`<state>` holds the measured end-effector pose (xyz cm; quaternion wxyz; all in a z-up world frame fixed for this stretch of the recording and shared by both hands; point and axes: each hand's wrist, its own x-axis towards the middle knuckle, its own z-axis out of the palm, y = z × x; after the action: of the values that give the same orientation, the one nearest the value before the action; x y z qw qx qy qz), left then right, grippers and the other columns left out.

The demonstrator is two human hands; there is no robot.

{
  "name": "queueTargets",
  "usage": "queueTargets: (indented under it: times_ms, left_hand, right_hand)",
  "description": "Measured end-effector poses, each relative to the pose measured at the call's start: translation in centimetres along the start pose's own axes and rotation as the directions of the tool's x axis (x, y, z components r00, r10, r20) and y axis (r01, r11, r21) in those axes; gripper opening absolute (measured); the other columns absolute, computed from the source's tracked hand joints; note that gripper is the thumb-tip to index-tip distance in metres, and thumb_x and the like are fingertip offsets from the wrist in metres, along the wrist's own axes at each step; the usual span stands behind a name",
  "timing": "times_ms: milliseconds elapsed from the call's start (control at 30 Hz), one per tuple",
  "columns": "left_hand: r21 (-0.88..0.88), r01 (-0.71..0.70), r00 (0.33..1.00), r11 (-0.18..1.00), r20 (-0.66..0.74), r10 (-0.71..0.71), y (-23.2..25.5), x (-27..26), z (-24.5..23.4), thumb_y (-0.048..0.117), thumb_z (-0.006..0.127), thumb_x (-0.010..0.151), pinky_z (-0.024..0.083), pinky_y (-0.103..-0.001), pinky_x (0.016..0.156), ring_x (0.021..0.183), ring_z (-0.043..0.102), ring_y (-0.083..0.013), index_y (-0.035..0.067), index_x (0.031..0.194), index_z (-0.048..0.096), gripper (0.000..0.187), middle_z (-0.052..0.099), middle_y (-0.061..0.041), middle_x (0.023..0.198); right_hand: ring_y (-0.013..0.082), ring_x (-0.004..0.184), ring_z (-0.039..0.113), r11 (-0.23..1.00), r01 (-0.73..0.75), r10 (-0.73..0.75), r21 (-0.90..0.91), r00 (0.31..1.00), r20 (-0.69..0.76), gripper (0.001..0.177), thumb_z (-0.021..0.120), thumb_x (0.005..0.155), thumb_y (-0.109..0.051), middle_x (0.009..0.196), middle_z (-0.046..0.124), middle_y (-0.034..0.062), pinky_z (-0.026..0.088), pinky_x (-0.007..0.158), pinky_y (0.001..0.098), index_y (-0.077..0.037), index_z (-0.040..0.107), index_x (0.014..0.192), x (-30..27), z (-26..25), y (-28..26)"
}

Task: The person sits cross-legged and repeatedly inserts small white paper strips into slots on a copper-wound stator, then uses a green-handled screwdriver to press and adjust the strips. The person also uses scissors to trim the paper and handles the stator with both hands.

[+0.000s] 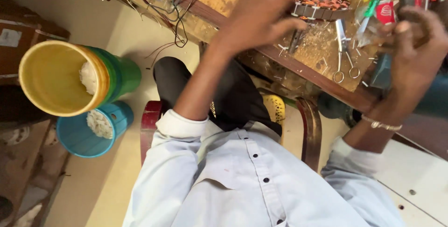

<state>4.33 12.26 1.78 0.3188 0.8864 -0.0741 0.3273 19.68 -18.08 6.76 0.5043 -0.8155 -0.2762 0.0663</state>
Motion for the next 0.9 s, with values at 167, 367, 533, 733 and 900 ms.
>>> queueTargets:
  times_ms: [167, 367, 533, 733, 900]
  left_hand:
    - [0.388, 0.190, 0.982, 0.902, -0.066, -0.178, -2.2, -3.9, -3.1, 0.038, 0.076, 0.105, 0.040, -0.050, 0.108, 0.132, 0.047, -0.0366, 0.017, 0.144, 0.061, 0.047, 0.050, -0.012, 0.146]
    - [0.445, 0.168, 0.976, 0.880, 0.052, -0.213, -2.2, -7.7, -4.3, 0.012, 0.074, 0.097, 0.041, -0.047, 0.103, 0.125, 0.048, -0.0306, 0.014, 0.139, 0.066, 0.043, 0.052, -0.007, 0.147]
    - [0.198, 0.060, 0.994, 0.978, 0.082, -0.078, -2.8, -10.7, -6.0, 0.025, 0.083, 0.090, 0.044, -0.048, 0.100, 0.121, 0.048, -0.0347, 0.005, 0.130, 0.066, 0.048, 0.053, -0.011, 0.140]
    - [0.211, 0.069, 0.995, 0.975, -0.084, -0.053, -3.3, -12.1, -4.0, 0.000, 0.078, 0.093, 0.049, -0.040, 0.092, 0.109, 0.057, -0.0283, 0.009, 0.112, 0.071, 0.022, 0.066, -0.004, 0.120]
    - [0.070, 0.108, 0.948, 0.992, -0.306, -0.081, -1.9, -11.3, -4.4, -0.007, 0.078, 0.091, 0.048, -0.041, 0.091, 0.098, 0.061, -0.0289, 0.008, 0.110, 0.070, 0.026, 0.071, -0.006, 0.108]
  right_hand:
    - [0.0160, 0.088, 0.073, 0.958, -0.122, 0.135, -0.260, 0.990, 0.033, 0.016, 0.064, 0.111, 0.003, 0.110, 0.075, 0.0113, 0.055, 0.070, 0.0258, 0.002, 0.067, 0.128, -5.7, 1.1, 2.2]
    - [0.0205, 0.089, 0.064, 0.856, 0.057, -0.116, -0.514, 0.990, -0.083, 0.042, 0.082, 0.091, 0.007, 0.112, 0.069, 0.0134, 0.052, 0.076, 0.0335, 0.000, 0.067, 0.130, -8.4, 3.6, 1.3]
    - [0.0250, 0.095, 0.066, 0.798, 0.048, -0.171, -0.600, 0.974, -0.149, 0.050, 0.082, 0.092, 0.011, 0.114, 0.067, 0.0149, 0.054, 0.085, 0.0363, -0.003, 0.065, 0.137, -9.7, 4.6, 1.5]
    - [0.0249, 0.105, 0.072, 0.842, -0.042, -0.042, -0.538, 0.989, -0.143, 0.036, 0.075, 0.102, 0.004, 0.119, 0.073, 0.0128, 0.056, 0.090, 0.0391, -0.004, 0.064, 0.136, -11.2, 4.2, 0.9]
    - [0.0310, 0.088, 0.069, 0.774, -0.186, 0.074, -0.606, 0.976, -0.205, 0.053, 0.083, 0.088, -0.013, 0.110, 0.070, 0.0169, 0.055, 0.079, 0.0432, -0.006, 0.062, 0.135, -11.5, 4.8, -1.2]
